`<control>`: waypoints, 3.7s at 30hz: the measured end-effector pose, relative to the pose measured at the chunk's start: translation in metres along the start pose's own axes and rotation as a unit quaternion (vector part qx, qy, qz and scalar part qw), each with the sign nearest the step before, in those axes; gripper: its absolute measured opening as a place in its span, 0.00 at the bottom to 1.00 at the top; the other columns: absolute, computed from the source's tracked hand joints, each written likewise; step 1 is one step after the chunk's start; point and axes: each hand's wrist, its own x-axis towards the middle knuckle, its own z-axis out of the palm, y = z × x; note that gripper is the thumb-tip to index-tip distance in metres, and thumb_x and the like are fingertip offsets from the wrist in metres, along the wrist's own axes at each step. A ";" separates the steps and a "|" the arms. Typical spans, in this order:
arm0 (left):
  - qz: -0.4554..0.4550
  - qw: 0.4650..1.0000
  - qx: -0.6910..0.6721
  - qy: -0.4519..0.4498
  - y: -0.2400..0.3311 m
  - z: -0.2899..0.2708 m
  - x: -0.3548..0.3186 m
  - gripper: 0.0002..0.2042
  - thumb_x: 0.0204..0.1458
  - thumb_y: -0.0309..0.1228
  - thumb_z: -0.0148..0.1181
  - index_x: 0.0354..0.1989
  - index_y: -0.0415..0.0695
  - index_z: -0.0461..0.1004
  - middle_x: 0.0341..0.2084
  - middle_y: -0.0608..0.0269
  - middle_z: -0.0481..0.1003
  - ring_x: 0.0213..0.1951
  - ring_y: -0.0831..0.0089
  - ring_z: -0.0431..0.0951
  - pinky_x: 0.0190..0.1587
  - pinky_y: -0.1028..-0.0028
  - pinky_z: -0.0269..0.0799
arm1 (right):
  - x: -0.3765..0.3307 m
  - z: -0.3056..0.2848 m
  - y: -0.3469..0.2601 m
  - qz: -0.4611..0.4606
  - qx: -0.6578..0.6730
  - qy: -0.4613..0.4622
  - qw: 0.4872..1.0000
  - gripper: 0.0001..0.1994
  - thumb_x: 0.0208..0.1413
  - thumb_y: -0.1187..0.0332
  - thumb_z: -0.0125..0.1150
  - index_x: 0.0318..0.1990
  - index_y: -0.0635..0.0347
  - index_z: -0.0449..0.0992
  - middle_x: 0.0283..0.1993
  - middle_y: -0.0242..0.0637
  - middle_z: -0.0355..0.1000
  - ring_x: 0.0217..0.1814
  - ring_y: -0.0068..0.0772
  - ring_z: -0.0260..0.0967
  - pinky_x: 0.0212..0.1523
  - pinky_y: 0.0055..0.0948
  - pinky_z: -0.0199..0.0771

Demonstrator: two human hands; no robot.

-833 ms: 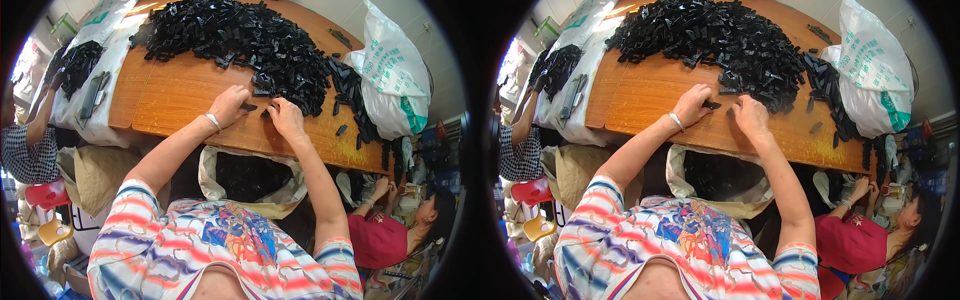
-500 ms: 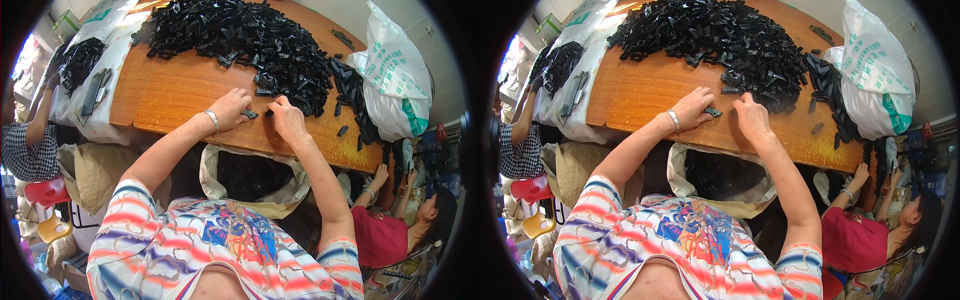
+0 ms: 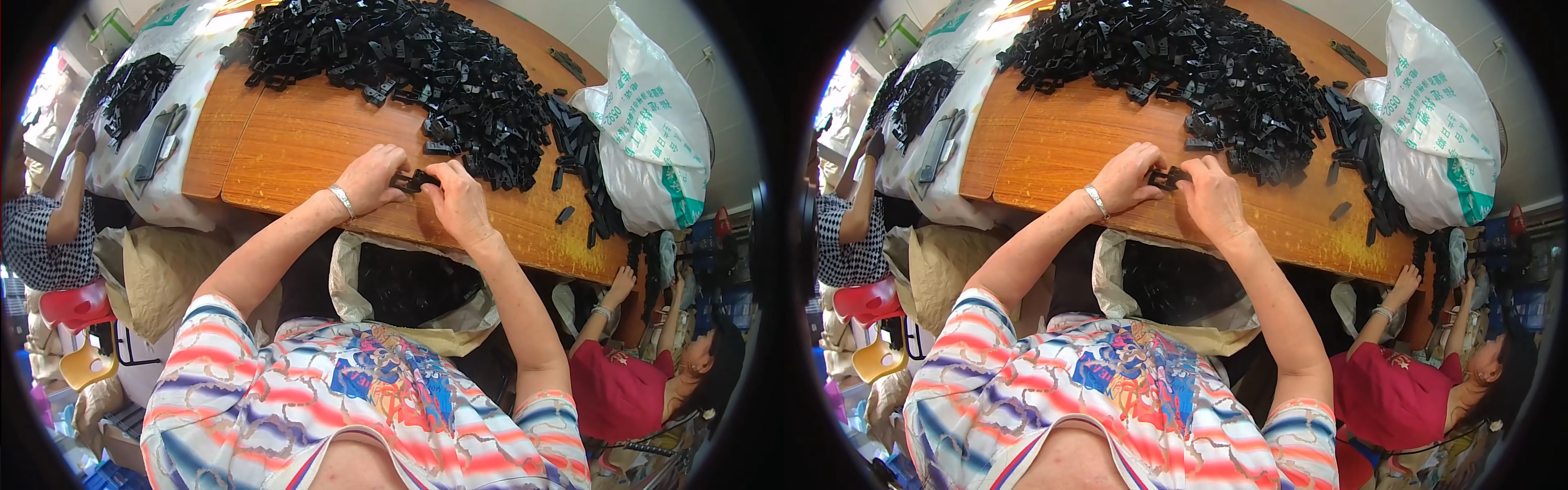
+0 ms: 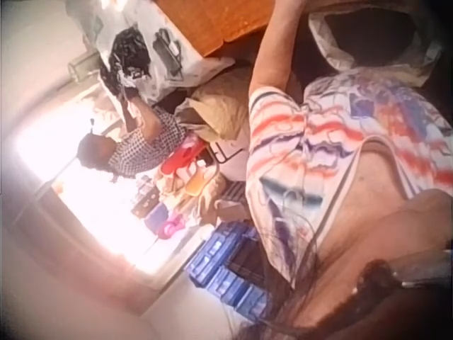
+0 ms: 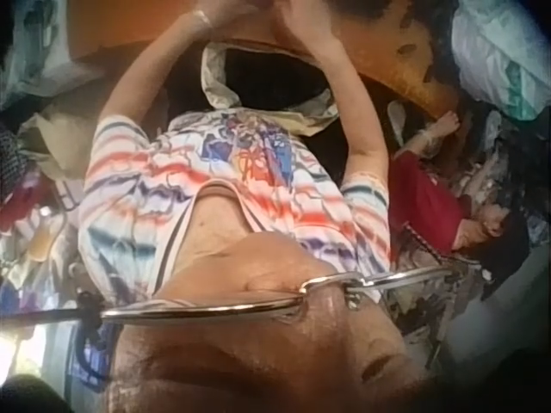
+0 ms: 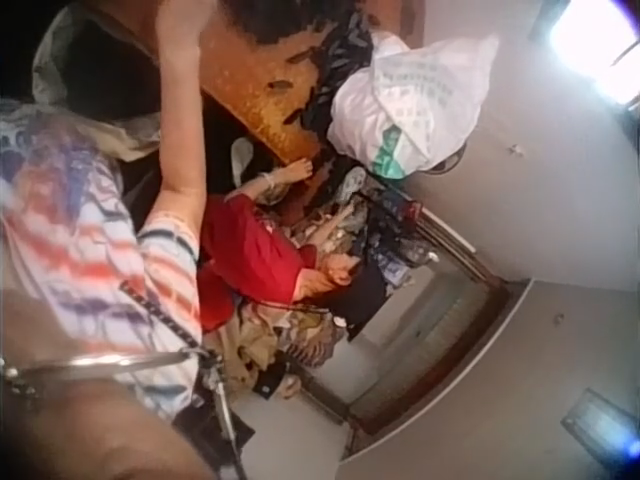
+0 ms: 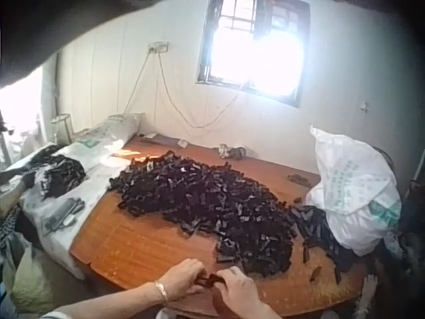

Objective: Sorting and inspecting small black plastic buckles or components at a workshop table.

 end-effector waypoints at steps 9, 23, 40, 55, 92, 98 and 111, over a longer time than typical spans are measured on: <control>-0.032 0.999 0.025 0.028 -0.006 0.006 -0.009 0.15 0.40 0.30 0.72 0.36 0.41 0.75 0.37 0.56 0.72 0.44 0.55 0.70 0.49 0.63 0.69 | 0.003 0.021 -0.013 -0.045 -0.009 0.015 0.999 0.11 0.51 0.76 0.66 0.43 0.63 0.78 0.39 0.42 0.73 0.37 0.49 0.74 0.37 0.38 0.75; -0.060 0.998 0.000 0.014 -0.010 0.004 -0.008 0.13 0.41 0.31 0.72 0.34 0.41 0.77 0.36 0.59 0.72 0.43 0.58 0.70 0.47 0.65 0.69 | 0.007 0.019 -0.008 -0.118 -0.006 0.048 0.992 0.11 0.48 0.75 0.67 0.41 0.58 0.79 0.36 0.36 0.71 0.33 0.42 0.75 0.32 0.36 0.75; -0.030 0.989 0.024 -0.146 -0.013 -0.012 0.015 0.12 0.44 0.30 0.68 0.36 0.39 0.78 0.32 0.57 0.73 0.37 0.63 0.75 0.41 0.69 0.73 | -0.012 0.035 -0.010 -0.093 -0.207 -0.015 0.974 0.13 0.54 0.73 0.54 0.47 0.64 0.74 0.40 0.43 0.69 0.43 0.43 0.71 0.39 0.35 0.77; -0.102 0.987 0.015 0.125 -0.008 0.044 0.060 0.10 0.46 0.28 0.67 0.36 0.42 0.77 0.35 0.54 0.75 0.42 0.54 0.76 0.47 0.61 0.73 | -0.060 -0.029 0.003 0.130 -0.107 0.083 0.982 0.15 0.50 0.69 0.69 0.45 0.61 0.77 0.40 0.45 0.73 0.38 0.50 0.75 0.38 0.43 0.75; -0.064 0.964 -0.109 -0.234 -0.005 0.002 0.036 0.13 0.43 0.27 0.68 0.38 0.38 0.77 0.39 0.57 0.74 0.42 0.62 0.77 0.50 0.65 0.75 | -0.033 -0.001 -0.001 0.017 -0.056 -0.033 0.998 0.15 0.50 0.72 0.65 0.47 0.56 0.80 0.39 0.44 0.72 0.39 0.52 0.73 0.40 0.43 0.76; -0.075 0.993 0.033 0.083 -0.027 0.020 0.075 0.15 0.48 0.31 0.65 0.45 0.45 0.77 0.44 0.49 0.72 0.51 0.53 0.72 0.55 0.62 0.69 | -0.094 -0.024 -0.029 0.053 0.028 -0.158 0.986 0.13 0.46 0.69 0.70 0.42 0.56 0.81 0.38 0.42 0.73 0.39 0.49 0.75 0.39 0.42 0.76; -0.074 0.994 0.050 0.066 -0.011 0.034 0.062 0.11 0.41 0.28 0.70 0.29 0.44 0.72 0.33 0.57 0.72 0.42 0.56 0.74 0.45 0.62 0.72 | 0.016 0.001 0.053 0.118 -0.188 0.056 0.973 0.15 0.51 0.72 0.68 0.46 0.62 0.76 0.45 0.48 0.69 0.39 0.56 0.75 0.40 0.45 0.78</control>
